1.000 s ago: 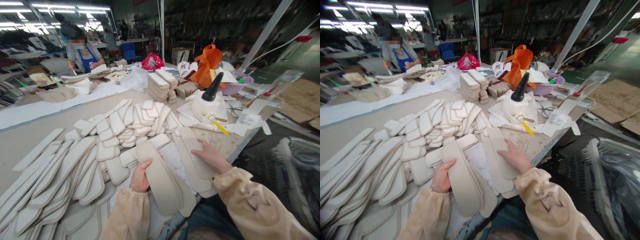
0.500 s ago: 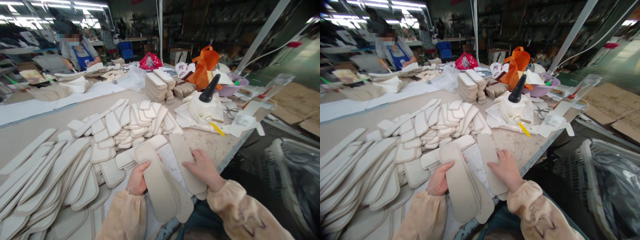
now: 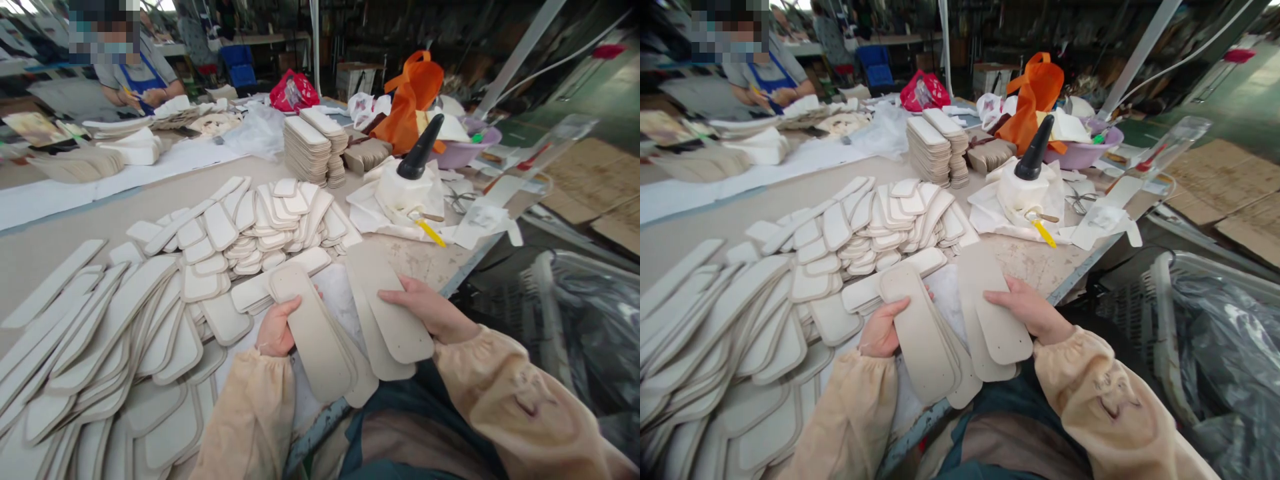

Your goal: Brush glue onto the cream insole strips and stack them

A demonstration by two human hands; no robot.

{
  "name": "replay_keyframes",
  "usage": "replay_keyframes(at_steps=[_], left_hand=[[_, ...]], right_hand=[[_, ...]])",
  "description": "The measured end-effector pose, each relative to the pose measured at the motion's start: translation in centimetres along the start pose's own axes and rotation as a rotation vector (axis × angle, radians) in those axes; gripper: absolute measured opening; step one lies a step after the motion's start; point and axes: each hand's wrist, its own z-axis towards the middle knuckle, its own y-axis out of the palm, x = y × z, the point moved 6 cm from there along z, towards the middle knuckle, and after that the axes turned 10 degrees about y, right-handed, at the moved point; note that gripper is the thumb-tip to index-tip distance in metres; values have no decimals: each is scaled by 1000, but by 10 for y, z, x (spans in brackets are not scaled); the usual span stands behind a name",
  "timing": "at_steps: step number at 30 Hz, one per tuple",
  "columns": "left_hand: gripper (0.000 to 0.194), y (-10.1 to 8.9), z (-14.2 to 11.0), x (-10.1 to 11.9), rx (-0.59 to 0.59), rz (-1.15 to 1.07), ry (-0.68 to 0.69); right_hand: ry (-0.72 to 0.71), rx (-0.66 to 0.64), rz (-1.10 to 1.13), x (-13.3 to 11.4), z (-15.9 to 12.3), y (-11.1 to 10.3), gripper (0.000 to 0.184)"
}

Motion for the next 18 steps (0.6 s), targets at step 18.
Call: replay_keyframes(at_steps=[18], left_hand=[[41,9,-8,2,-1,70,294]], right_hand=[[-367,245,-586,16,22,108,93]])
